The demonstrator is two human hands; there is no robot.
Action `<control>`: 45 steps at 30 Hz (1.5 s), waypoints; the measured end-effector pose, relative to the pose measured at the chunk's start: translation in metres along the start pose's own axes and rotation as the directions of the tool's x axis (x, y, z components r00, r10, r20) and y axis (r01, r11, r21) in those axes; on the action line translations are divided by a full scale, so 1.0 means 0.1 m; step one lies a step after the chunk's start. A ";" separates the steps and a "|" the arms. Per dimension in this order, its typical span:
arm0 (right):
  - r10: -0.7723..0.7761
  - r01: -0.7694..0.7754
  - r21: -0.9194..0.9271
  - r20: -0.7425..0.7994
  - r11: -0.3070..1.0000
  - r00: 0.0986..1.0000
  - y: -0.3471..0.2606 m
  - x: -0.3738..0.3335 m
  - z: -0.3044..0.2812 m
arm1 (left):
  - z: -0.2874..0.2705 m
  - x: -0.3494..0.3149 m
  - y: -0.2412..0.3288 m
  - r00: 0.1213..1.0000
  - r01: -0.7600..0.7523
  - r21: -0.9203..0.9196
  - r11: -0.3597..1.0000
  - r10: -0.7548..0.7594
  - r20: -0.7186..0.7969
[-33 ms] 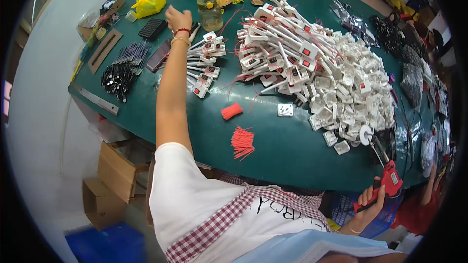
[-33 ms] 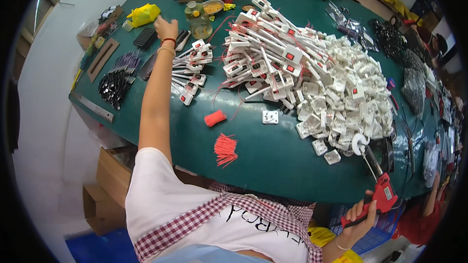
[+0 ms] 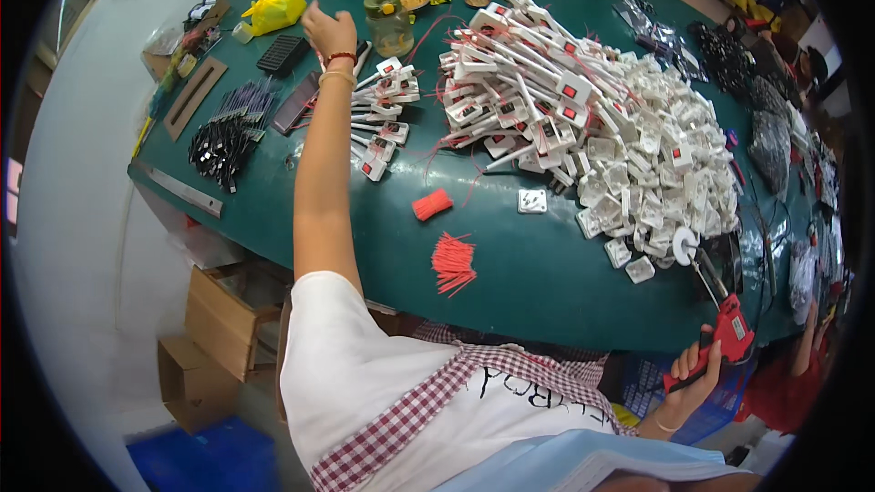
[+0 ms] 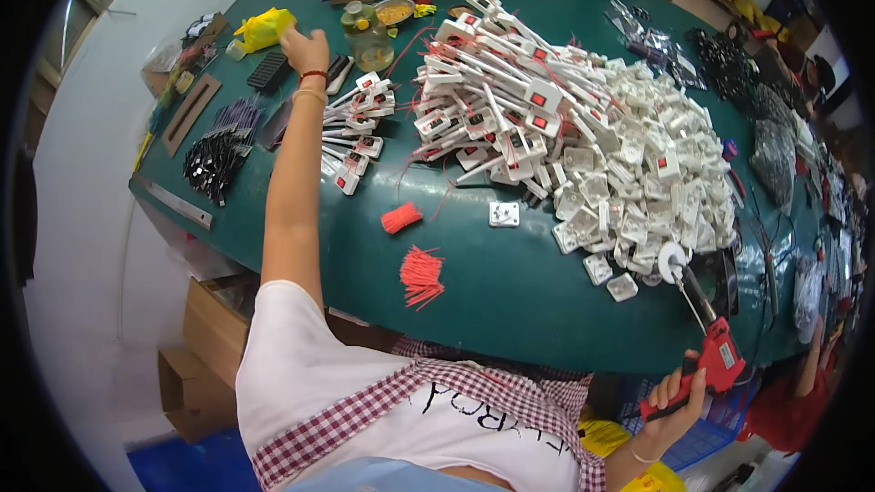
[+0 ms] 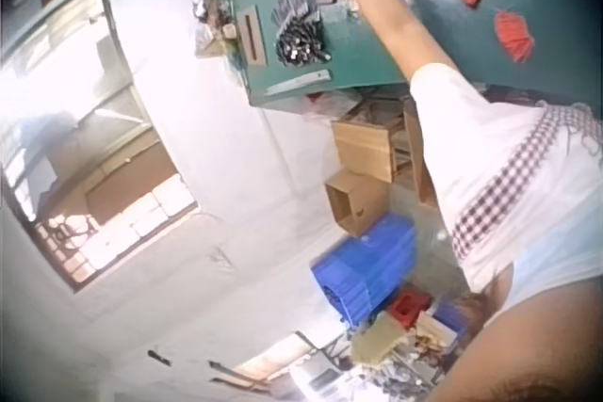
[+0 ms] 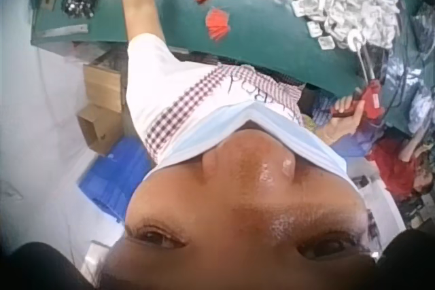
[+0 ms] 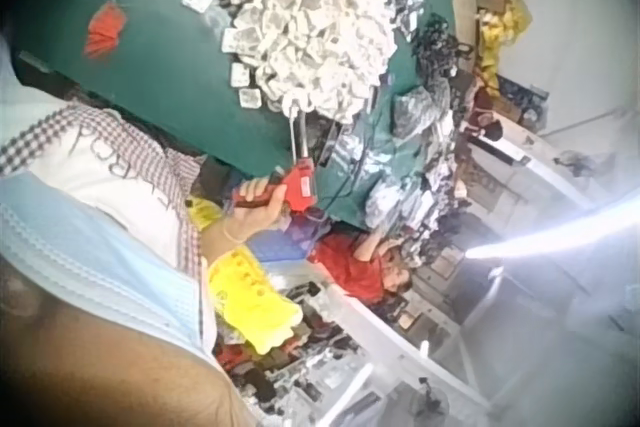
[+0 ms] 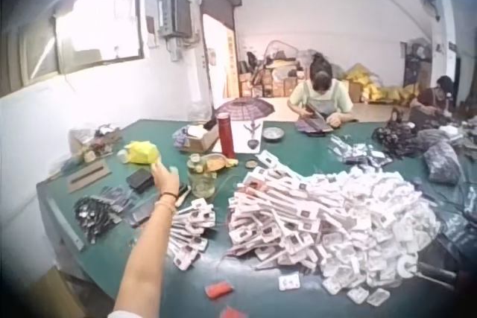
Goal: The person solders wires to switch components inside plastic housings using a soldering gun, feeds solder wire into the tool, and handles parts on the workbench by hand.
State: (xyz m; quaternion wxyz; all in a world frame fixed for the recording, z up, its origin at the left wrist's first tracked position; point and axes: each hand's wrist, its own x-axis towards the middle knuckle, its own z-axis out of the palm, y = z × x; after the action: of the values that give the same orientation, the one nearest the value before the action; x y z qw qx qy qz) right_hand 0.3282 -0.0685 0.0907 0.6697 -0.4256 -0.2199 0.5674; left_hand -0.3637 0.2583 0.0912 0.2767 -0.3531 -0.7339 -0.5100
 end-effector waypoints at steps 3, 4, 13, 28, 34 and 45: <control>0.020 -0.020 0.012 0.004 1.000 1.000 0.01 0.02 -0.02 | -0.55 -0.32 1.07 0.912 -0.408 -0.347 0.844 0.359 -0.201; 0.036 -0.037 0.023 0.023 0.999 0.999 0.01 0.05 -0.02 | -0.74 -0.52 1.41 0.873 -0.429 -0.502 0.751 0.487 -0.018; 0.050 -0.071 0.134 0.153 0.988 0.987 0.09 -0.10 0.14 | -0.44 -1.54 2.30 0.355 -0.826 -0.312 0.469 0.864 0.358; 0.065 -0.097 0.189 0.169 0.977 0.983 0.01 -0.26 -0.34 | -1.74 -2.13 2.39 0.102 -0.331 -0.867 0.371 0.928 0.359; 0.129 -0.186 0.167 0.302 0.968 0.945 0.06 -0.20 -0.07 | -2.00 -2.98 1.99 -0.413 -0.317 -0.876 0.363 0.779 0.472; 0.191 -0.208 0.079 0.181 0.975 0.965 0.12 -0.28 -0.11 | -2.51 -3.26 2.01 -0.143 -0.129 -0.888 0.441 0.878 0.457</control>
State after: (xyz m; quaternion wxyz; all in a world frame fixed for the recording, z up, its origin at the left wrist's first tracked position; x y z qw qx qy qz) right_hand 0.3225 -0.0984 0.0807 0.6074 -0.3621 -0.2050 0.6767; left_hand 0.0034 -0.0095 0.0350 -0.1793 -0.9228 -0.2902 -0.1793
